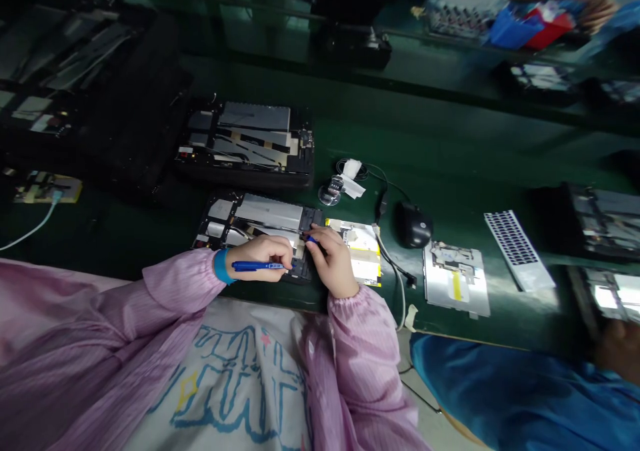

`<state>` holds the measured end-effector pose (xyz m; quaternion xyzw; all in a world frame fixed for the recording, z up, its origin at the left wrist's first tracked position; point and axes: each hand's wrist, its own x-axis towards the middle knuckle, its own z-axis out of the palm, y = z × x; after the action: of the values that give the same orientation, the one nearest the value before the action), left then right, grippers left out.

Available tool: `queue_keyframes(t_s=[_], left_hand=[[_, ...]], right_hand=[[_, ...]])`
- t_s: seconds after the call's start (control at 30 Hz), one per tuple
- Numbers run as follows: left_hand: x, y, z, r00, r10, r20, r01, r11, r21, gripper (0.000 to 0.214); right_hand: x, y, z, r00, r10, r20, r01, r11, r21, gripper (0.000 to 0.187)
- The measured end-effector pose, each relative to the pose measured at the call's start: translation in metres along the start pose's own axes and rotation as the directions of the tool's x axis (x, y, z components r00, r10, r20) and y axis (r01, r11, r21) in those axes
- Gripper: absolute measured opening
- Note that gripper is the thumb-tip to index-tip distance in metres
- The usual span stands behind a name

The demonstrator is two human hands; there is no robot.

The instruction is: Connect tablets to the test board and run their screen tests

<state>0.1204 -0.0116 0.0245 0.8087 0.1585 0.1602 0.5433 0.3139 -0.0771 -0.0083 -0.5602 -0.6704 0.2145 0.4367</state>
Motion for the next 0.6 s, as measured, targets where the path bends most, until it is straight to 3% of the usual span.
queue_keyframes(t_s=[0.3, 0.47, 0.6], left_hand=[[0.001, -0.001, 0.000, 0.998, -0.041, -0.046, 0.038, 0.996, -0.081, 0.004], [0.000, 0.006, -0.001, 0.942, -0.092, -0.323, -0.008, 0.955, -0.297, 0.010], [0.000, 0.007, -0.001, 0.905, -0.172, -0.390, 0.056, 0.955, -0.291, 0.013]], right_hand=[[0.002, 0.001, -0.002, 0.997, -0.082, 0.008, 0.082, 0.997, 0.007, 0.013], [0.000, 0.001, -0.001, 0.981, -0.191, 0.027, 0.193, 0.979, -0.068, 0.012], [0.000, 0.001, -0.001, 0.971, -0.234, 0.049, 0.237, 0.968, -0.087, 0.014]])
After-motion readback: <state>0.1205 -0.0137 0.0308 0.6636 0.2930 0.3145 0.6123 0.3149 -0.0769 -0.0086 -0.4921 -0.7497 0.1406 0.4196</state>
